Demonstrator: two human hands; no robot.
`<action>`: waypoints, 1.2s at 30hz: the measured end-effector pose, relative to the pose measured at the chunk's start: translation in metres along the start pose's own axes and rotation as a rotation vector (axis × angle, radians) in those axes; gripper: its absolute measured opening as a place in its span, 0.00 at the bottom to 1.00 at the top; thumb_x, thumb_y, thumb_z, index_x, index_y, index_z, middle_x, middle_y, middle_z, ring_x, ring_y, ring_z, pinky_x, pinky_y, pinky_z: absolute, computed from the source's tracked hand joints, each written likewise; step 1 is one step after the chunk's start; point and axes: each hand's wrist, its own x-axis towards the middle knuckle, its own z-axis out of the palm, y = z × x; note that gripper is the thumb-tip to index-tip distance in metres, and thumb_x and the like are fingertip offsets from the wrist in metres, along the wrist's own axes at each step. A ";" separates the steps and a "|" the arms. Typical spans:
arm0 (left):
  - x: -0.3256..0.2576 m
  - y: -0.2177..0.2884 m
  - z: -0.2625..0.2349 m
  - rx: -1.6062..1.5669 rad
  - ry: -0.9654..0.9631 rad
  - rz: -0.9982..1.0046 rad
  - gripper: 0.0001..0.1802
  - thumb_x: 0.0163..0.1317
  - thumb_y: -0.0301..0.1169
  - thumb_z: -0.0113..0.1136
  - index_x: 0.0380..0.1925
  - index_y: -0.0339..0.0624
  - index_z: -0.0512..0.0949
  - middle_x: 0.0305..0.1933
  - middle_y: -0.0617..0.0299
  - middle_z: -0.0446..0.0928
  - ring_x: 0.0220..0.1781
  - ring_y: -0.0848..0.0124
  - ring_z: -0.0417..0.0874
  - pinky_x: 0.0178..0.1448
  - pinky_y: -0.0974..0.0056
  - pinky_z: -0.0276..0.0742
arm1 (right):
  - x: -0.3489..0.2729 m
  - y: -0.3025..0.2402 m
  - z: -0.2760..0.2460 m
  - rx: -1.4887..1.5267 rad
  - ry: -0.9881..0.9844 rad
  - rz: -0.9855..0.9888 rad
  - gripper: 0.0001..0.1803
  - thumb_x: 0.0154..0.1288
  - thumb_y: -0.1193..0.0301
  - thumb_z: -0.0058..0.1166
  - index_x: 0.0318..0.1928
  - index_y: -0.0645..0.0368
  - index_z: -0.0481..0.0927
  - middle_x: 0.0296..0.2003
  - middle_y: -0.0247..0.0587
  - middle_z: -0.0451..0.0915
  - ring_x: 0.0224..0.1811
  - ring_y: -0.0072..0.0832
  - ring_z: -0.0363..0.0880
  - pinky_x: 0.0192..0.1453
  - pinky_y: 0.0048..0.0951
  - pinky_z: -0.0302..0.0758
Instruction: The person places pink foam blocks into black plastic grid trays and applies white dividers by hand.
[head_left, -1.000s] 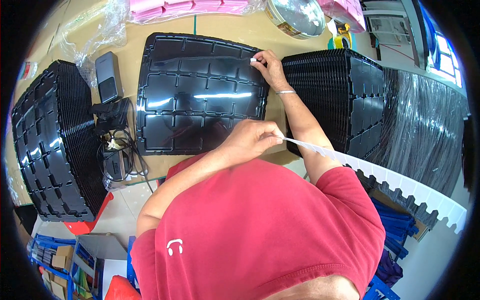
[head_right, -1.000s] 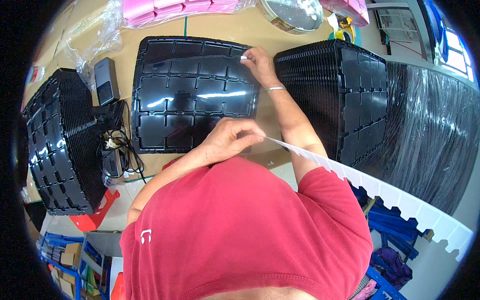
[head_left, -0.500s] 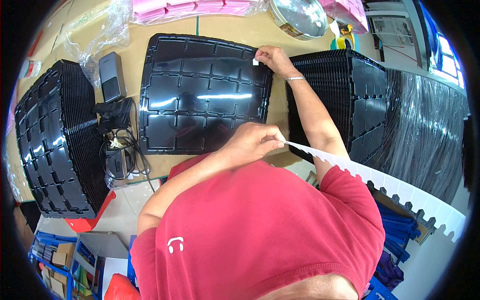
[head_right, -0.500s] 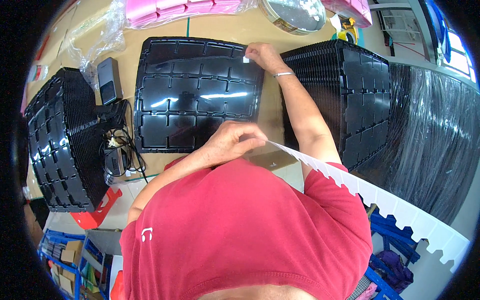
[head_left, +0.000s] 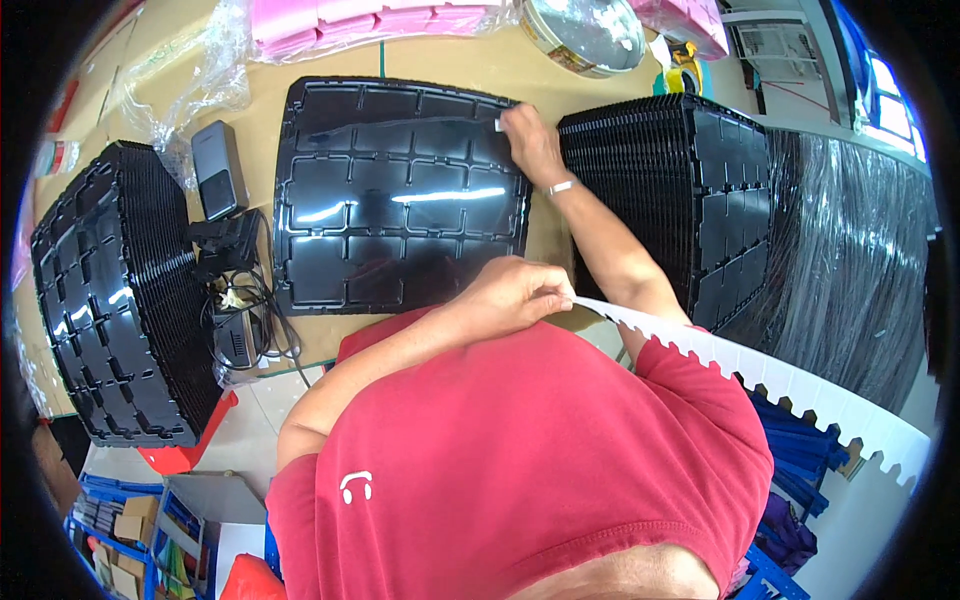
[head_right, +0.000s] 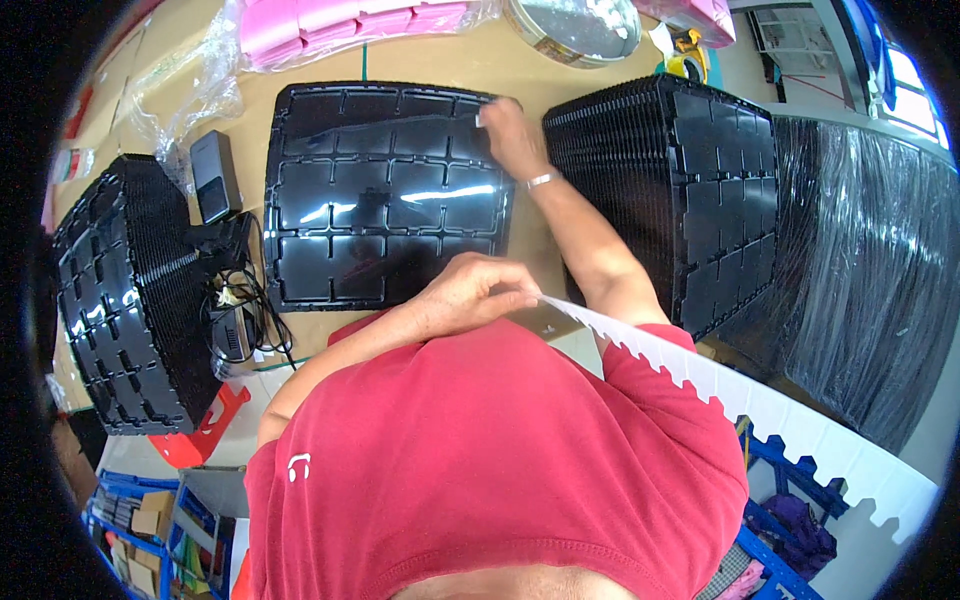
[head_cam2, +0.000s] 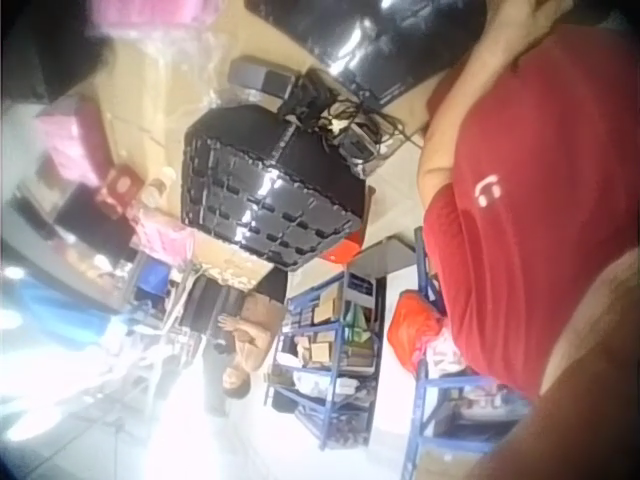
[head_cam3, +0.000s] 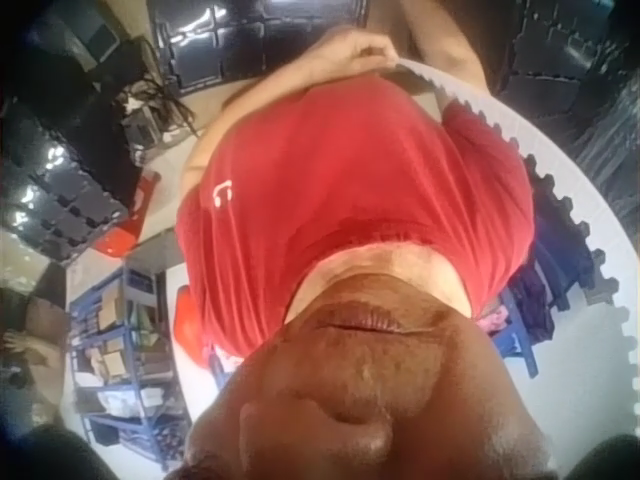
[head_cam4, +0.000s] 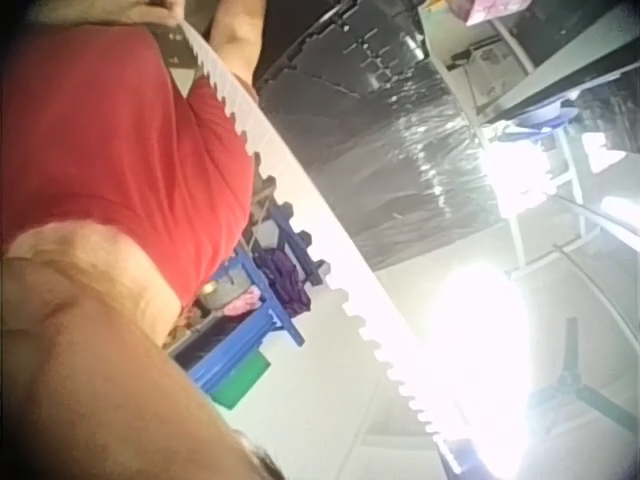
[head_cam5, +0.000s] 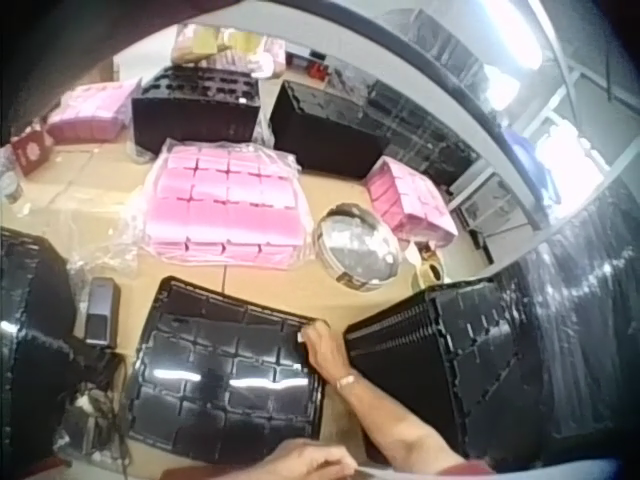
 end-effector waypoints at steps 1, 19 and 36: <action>0.000 0.000 -0.003 0.008 0.004 0.005 0.05 0.60 0.28 0.61 0.33 0.39 0.81 0.30 0.58 0.82 0.33 0.68 0.84 0.37 0.65 0.77 | -0.009 -0.005 -0.004 0.096 0.032 -0.053 0.05 0.58 0.78 0.53 0.37 0.58 0.75 0.33 0.44 0.73 0.39 0.45 0.75 0.39 0.42 0.74; -0.005 -0.010 -0.010 -0.047 0.420 -0.012 0.06 0.60 0.28 0.62 0.34 0.38 0.82 0.28 0.66 0.81 0.31 0.81 0.78 0.39 0.72 0.74 | -0.152 -0.148 -0.127 0.045 0.158 0.462 0.07 0.55 0.81 0.58 0.35 0.61 0.76 0.30 0.44 0.78 0.29 0.40 0.78 0.31 0.34 0.75; 0.001 -0.014 -0.010 -0.179 0.479 -0.062 0.08 0.61 0.30 0.64 0.36 0.38 0.81 0.29 0.68 0.80 0.29 0.84 0.76 0.34 0.76 0.72 | -0.223 -0.174 -0.142 0.756 0.059 1.146 0.11 0.65 0.68 0.56 0.43 0.62 0.81 0.29 0.39 0.83 0.29 0.24 0.82 0.34 0.24 0.79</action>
